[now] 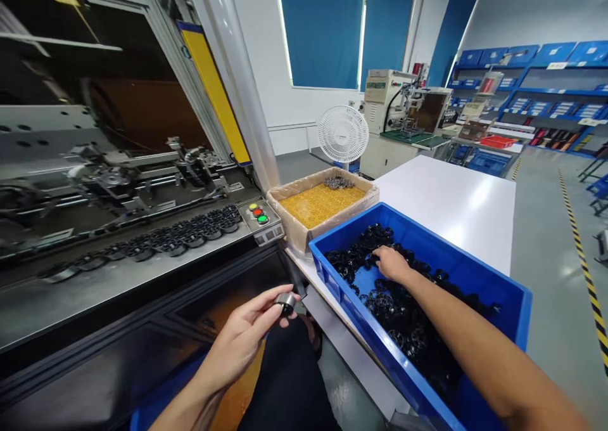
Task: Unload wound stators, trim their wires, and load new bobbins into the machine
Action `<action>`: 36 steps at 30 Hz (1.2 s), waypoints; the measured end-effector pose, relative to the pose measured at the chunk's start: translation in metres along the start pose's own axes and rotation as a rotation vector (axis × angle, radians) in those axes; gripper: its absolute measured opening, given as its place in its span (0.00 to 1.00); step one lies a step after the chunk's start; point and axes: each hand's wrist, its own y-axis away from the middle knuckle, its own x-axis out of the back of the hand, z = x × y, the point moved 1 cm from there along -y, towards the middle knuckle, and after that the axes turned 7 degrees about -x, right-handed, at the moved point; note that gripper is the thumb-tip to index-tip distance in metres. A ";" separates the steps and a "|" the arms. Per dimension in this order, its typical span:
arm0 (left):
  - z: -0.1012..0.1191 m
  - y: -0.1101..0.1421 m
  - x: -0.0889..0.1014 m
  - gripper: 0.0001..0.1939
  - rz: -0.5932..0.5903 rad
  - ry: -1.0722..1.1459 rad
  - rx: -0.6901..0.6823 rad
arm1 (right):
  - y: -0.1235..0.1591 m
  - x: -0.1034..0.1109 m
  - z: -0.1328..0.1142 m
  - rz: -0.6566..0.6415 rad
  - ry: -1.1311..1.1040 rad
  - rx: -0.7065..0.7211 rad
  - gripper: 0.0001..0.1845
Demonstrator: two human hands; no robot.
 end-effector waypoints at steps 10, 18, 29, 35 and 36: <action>0.027 0.023 0.006 0.25 -0.002 -0.246 -0.284 | -0.029 -0.002 0.007 -0.210 0.129 -0.270 0.11; 0.019 0.019 0.003 0.25 -0.092 0.465 -0.170 | 0.018 0.056 -0.159 -0.090 -0.376 0.219 0.11; 0.018 0.024 -0.021 0.26 -0.059 0.389 -0.209 | 0.042 0.056 -0.191 -0.080 -0.564 0.441 0.22; 0.017 0.026 -0.019 0.26 -0.021 0.364 -0.266 | 0.043 0.054 -0.189 -0.072 -0.456 0.564 0.26; 0.016 0.027 -0.018 0.26 -0.032 0.380 -0.246 | 0.043 0.054 -0.188 -0.056 -0.431 0.586 0.24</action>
